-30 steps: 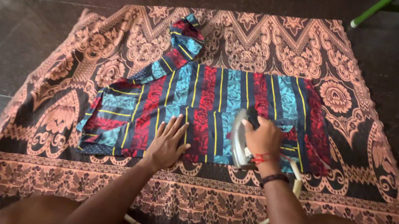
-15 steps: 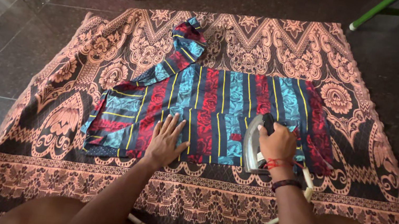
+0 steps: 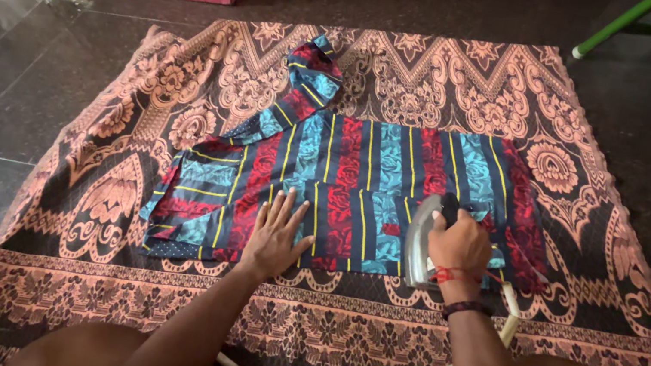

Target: The person irons a patterned shirt laid out on a patterned mat on the floor. They use a handheld iron to smooth the fabric, adjusting the shirt's position and sleeves as needed.

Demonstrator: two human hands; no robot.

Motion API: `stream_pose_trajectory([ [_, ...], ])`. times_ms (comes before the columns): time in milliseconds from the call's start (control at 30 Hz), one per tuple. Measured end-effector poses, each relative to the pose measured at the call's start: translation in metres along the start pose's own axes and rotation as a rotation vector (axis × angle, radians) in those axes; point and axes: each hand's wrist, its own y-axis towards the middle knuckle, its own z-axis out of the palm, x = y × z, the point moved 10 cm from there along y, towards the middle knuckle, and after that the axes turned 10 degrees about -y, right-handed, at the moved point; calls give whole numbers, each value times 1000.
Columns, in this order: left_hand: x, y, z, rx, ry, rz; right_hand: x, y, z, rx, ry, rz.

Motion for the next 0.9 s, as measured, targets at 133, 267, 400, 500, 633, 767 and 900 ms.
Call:
stream_pose_trajectory([
  [133, 1, 2, 1, 22, 0, -26, 2, -2, 5, 65, -47, -66],
  [267, 1, 1, 1, 31, 10, -25, -2, -5, 6, 63, -26, -108],
  [400, -1, 0, -1, 47, 0, -32, -11, -4, 1, 67, -36, -62],
  [500, 5, 4, -2, 103, -14, -74, -10, 0, -5, 56, -15, -105],
  [633, 1, 0, 0, 84, 0, -59, -43, 9, -5, 47, -102, -12],
  [767, 4, 1, 0, 69, 17, -47, -71, 29, -6, -21, -84, 68],
  [900, 6, 1, 5, 85, 7, -59, -79, 37, -13, -77, -75, 65],
])
